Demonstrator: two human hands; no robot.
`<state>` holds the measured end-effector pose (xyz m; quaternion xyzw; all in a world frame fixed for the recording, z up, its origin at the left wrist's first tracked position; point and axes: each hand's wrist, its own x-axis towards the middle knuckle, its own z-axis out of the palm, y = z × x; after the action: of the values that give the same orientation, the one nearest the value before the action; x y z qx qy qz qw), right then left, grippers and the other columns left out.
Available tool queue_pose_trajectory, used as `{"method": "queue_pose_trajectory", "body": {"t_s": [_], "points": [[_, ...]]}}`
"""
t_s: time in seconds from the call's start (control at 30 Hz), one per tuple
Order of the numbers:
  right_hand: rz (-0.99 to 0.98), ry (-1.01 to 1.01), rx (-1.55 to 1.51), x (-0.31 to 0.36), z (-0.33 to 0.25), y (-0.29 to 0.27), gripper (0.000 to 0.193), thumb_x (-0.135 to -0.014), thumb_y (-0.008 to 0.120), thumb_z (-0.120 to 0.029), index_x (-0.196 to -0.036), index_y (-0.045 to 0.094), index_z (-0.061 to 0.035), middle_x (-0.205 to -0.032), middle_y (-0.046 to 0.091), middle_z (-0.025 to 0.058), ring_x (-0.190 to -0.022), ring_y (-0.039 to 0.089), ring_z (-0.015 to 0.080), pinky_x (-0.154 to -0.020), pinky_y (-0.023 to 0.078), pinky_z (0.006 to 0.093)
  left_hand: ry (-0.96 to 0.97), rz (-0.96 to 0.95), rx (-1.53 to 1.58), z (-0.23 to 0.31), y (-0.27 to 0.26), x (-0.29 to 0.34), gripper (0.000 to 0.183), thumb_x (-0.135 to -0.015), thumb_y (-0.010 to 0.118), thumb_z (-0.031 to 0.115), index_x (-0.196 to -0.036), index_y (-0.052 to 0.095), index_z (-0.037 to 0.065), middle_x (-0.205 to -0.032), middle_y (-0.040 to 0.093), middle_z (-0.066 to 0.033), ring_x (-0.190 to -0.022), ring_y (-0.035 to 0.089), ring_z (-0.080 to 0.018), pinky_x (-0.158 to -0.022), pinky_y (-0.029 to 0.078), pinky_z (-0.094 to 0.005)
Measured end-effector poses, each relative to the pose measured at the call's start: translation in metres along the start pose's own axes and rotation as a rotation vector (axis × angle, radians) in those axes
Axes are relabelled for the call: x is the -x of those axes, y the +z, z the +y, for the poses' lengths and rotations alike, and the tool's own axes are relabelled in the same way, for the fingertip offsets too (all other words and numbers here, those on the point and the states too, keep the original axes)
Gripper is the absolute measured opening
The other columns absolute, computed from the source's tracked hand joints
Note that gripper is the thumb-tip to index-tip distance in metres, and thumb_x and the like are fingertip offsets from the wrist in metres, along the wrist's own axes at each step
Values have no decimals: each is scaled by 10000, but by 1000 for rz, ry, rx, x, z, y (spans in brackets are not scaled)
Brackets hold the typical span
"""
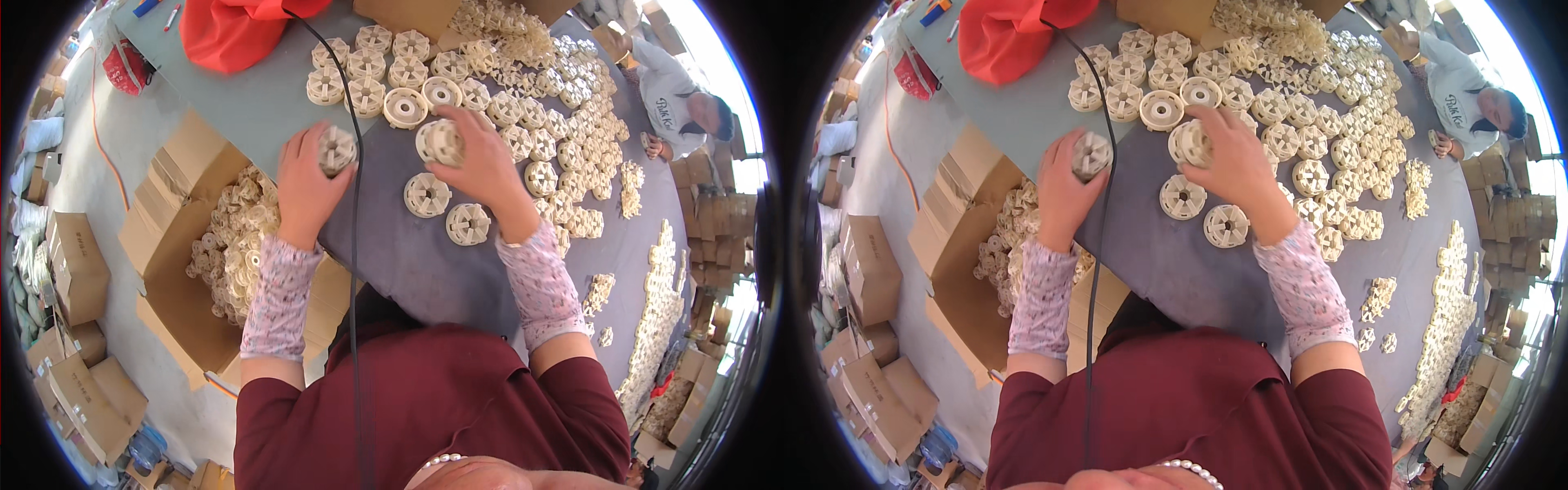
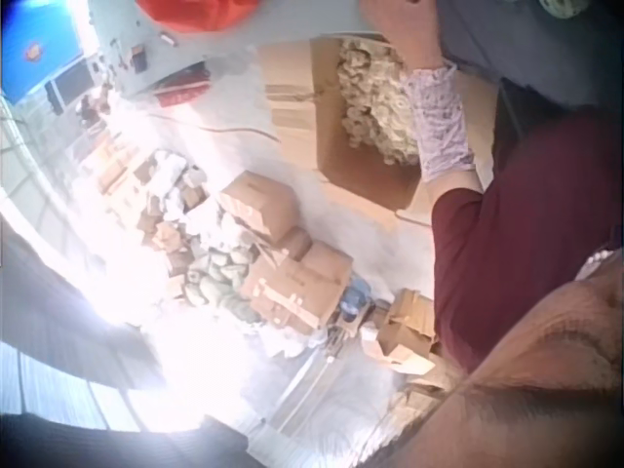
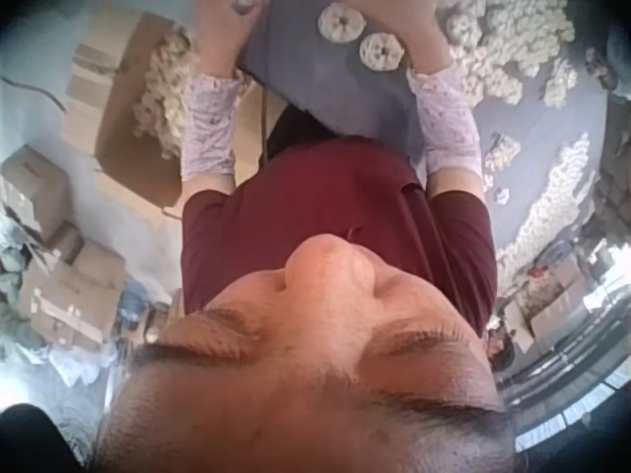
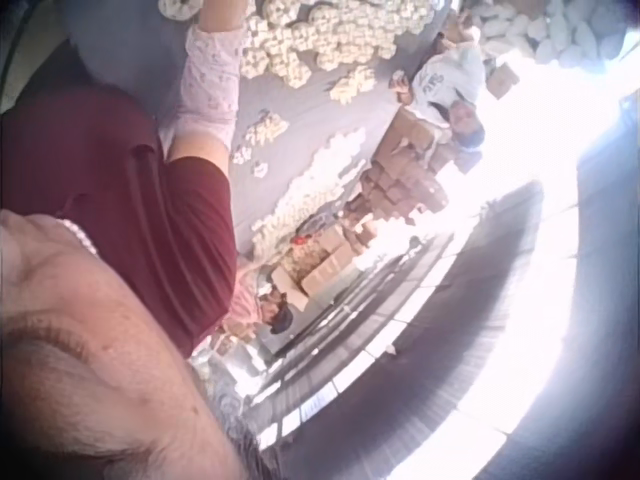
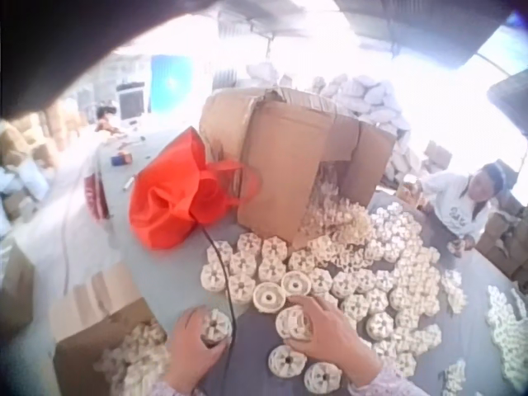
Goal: The person assembles and sorts circular plastic parts by hand at a workbench, placing them into cardboard boxes and plastic bags.
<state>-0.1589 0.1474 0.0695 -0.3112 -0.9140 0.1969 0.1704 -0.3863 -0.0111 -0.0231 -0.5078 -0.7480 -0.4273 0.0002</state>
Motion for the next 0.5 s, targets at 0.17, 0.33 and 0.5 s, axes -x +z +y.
{"method": "queue_pose_trajectory", "body": {"t_s": [0.17,0.33,0.5], "points": [[-143,34,-159,74,-14,-48,858,-737,904,-210,-1520,554,-189,-1292,661,148,-1162,689,390,-961,570,483,58,-7,71,41,-20,59,766,-720,938,187,-1411,639,44,-1302,689,-186,-1209,638,-417,-1059,504,-493],[-240,144,-66,110,-19,-31,870,-729,907,-121,-1521,557,-196,-1377,634,133,-1195,683,393,-967,586,472,113,-44,141,87,13,51,782,-723,932,194,-1433,627,77,-1311,679,-173,-1207,646,-397,-1056,511,-488],[-27,116,-157,123,-1,-11,833,-710,916,-106,-1477,592,-133,-1392,644,135,-1186,699,375,-1003,576,444,184,-144,328,91,49,32,792,-714,919,174,-1433,599,86,-1368,648,-141,-1226,649,-390,-1064,530,-469]]}}
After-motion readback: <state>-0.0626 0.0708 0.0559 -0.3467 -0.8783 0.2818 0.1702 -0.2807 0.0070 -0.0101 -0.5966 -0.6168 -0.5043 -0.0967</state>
